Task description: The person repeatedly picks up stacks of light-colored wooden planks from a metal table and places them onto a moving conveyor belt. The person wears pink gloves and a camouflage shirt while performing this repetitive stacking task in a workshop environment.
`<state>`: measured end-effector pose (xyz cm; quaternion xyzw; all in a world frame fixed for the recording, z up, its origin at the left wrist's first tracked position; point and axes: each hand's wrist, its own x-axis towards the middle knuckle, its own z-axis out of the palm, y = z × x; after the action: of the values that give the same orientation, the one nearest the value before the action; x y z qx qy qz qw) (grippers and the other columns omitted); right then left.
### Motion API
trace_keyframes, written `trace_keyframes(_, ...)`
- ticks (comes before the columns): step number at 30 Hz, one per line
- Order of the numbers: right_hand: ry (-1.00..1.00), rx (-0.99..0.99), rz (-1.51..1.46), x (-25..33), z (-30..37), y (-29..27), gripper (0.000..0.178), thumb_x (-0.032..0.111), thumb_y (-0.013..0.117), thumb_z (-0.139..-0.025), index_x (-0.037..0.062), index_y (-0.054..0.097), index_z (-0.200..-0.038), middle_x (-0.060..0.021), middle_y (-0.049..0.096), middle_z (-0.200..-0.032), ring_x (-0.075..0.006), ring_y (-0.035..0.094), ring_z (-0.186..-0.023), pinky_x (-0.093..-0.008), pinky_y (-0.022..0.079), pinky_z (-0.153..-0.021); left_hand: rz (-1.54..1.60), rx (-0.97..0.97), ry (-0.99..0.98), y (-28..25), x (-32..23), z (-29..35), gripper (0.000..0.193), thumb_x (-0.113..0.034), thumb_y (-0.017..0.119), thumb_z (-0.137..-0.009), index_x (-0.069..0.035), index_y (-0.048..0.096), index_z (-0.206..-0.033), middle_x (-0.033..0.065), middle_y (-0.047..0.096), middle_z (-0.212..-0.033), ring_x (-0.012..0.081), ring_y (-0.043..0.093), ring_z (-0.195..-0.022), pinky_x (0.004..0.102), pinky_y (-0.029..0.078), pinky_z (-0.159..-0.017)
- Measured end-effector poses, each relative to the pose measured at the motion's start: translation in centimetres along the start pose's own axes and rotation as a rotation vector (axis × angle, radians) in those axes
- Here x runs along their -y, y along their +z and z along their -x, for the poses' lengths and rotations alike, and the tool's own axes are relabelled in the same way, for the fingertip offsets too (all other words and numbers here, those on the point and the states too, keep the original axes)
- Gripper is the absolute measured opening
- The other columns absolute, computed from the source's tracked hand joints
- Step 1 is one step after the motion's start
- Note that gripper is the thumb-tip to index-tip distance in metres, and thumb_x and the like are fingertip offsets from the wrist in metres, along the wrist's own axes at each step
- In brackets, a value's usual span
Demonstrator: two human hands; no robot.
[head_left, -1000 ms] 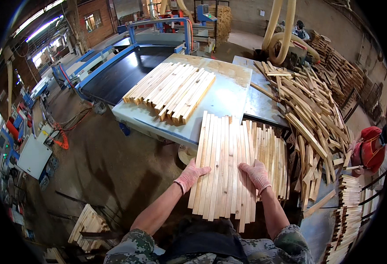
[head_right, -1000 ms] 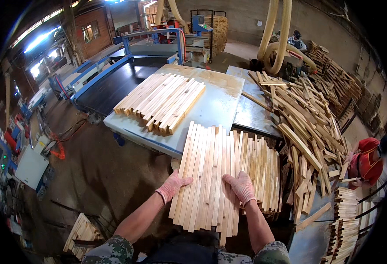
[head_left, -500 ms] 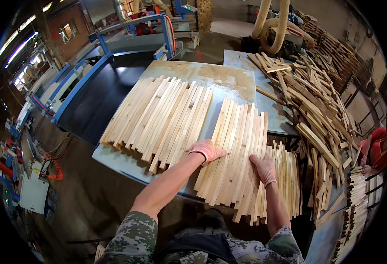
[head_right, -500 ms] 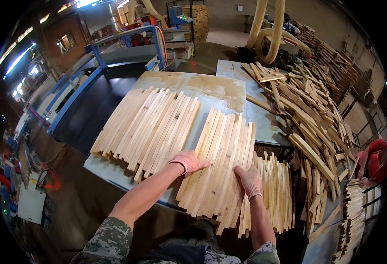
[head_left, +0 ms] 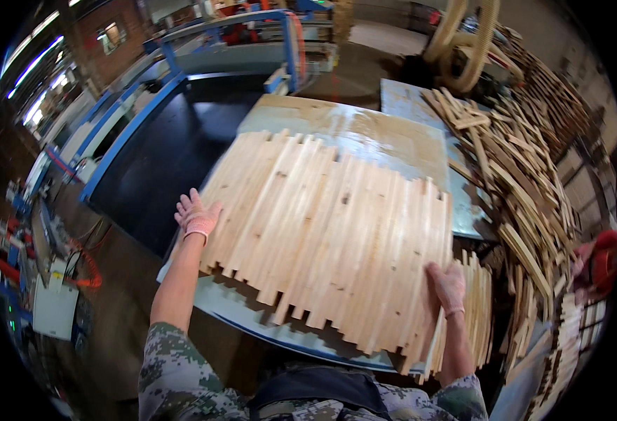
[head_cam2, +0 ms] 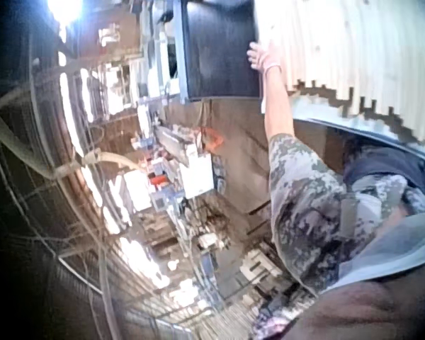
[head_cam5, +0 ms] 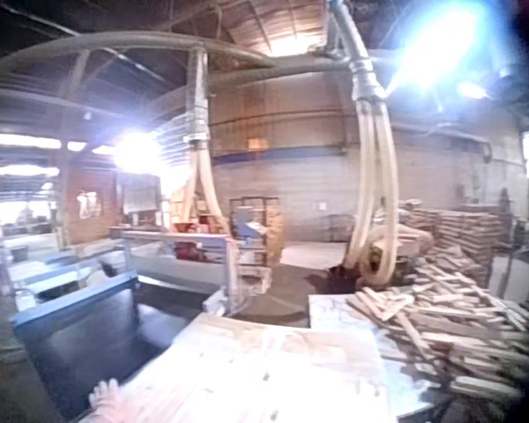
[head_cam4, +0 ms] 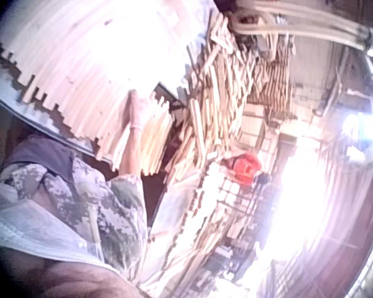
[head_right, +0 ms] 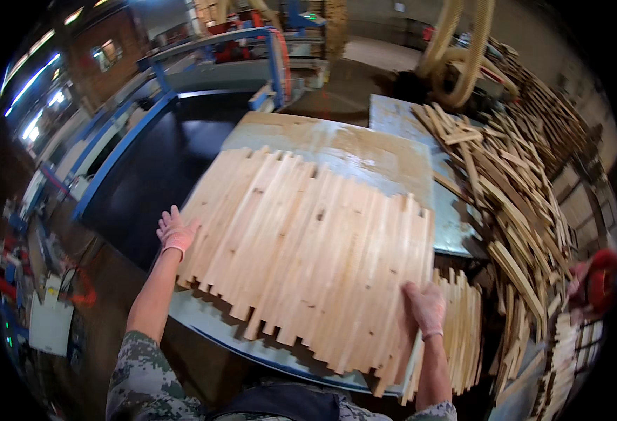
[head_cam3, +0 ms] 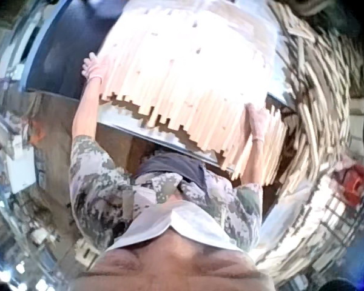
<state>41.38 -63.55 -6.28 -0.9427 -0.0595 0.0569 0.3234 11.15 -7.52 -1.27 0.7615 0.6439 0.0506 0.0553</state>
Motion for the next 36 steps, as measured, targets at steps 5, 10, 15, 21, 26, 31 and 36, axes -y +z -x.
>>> trace_keyframes(5, -0.08, -0.059, 0.003, -1.3, -0.6, 3.4, 0.053, 0.048, 0.08, -0.091, -0.0032, 0.067, -0.084, -0.0182, 0.068, -0.076, -0.0323, 0.066, -0.073, -0.047, 0.052, -0.072, 0.177, 0.143, 0.134, 4.8, 7.0, -8.0, 0.081, -0.064, 0.054, -0.103, -0.016, 0.04, -0.167, 0.0216, 0.05, -0.163, 0.0403, 0.059, -0.14, 0.0483, 0.048, -0.117)
trace_keyframes(10, 0.007, 0.089, -0.255, 3.7, 0.7, 6.5, 0.041, 0.034, 0.081, -0.093, 0.0019, 0.061, -0.079, -0.0032, 0.056, -0.071, -0.0139, 0.05, -0.068, -0.036, 0.046, -0.064, 0.163, 0.063, 0.101, 3.6, 8.7, -10.4, 0.083, -0.07, 0.05, -0.103, -0.022, 0.038, -0.169, 0.0214, 0.062, -0.15, 0.0392, 0.061, -0.137, 0.0503, 0.047, -0.117)
trace_keyframes(15, 0.008, 0.1, -0.409, 8.2, 1.8, 12.4, 0.034, 0.029, 0.08, -0.093, 0.0025, 0.062, -0.082, -0.0015, 0.058, -0.072, -0.012, 0.05, -0.069, -0.0345, 0.046, -0.063, 0.207, 0.094, 0.105, 1.6, 12.3, -17.6, 0.079, -0.07, 0.046, -0.104, -0.026, 0.037, -0.169, 0.0206, 0.063, -0.149, 0.0392, 0.062, -0.135, 0.05, 0.047, -0.116)
trace_keyframes(21, 0.031, 0.133, -0.283, 21.5, 6.2, 21.0, 0.038, 0.031, 0.084, -0.089, 0.006, 0.058, -0.077, 0.0005, 0.056, -0.072, -0.0121, 0.049, -0.069, -0.0328, 0.045, -0.064, 0.063, 0.012, 0.142, 2.0, 21.5, -29.1, 0.071, -0.065, 0.048, -0.106, -0.028, 0.043, -0.166, 0.0181, 0.065, -0.141, 0.0382, 0.062, -0.132, 0.0512, 0.049, -0.111)
trace_keyframes(26, 0.008, 0.177, -0.279, 32.7, 10.3, 29.8, 0.039, 0.031, 0.086, -0.084, 0.001, 0.061, -0.078, -0.0027, 0.06, -0.072, -0.0138, 0.054, -0.069, -0.0349, 0.048, -0.064, -0.018, -0.08, 0.171, 0.6, 30.7, -38.8, 0.078, -0.064, 0.051, -0.105, -0.017, 0.042, -0.167, 0.0212, 0.046, -0.164, 0.041, 0.042, -0.152, 0.055, 0.027, -0.127)
trace_keyframes(31, -0.047, 0.325, -0.283, 44.6, 13.3, 34.5, 0.037, 0.03, 0.084, -0.085, -0.0011, 0.065, -0.085, -0.002, 0.058, -0.072, -0.0137, 0.055, -0.069, -0.0359, 0.049, -0.064, -0.154, -0.052, 0.2, 0.0, 37.2, -44.9, 0.083, -0.066, 0.042, -0.107, -0.008, 0.039, -0.166, 0.0208, 0.031, -0.175, 0.0422, 0.027, -0.162, 0.0551, 0.015, -0.133)
trace_keyframes(36, -0.113, 0.545, -0.444, 52.7, 16.4, 39.6, 0.038, 0.03, 0.085, -0.087, -0.0015, 0.066, -0.094, -0.0016, 0.059, -0.078, -0.013, 0.055, -0.071, -0.0352, 0.05, -0.065, -0.141, -0.025, 0.103, -0.1, 39.0, -47.6, 0.086, -0.066, 0.043, -0.106, -0.01, 0.029, -0.171, 0.0186, 0.029, -0.177, 0.0409, 0.024, -0.163, 0.0552, 0.015, -0.132)
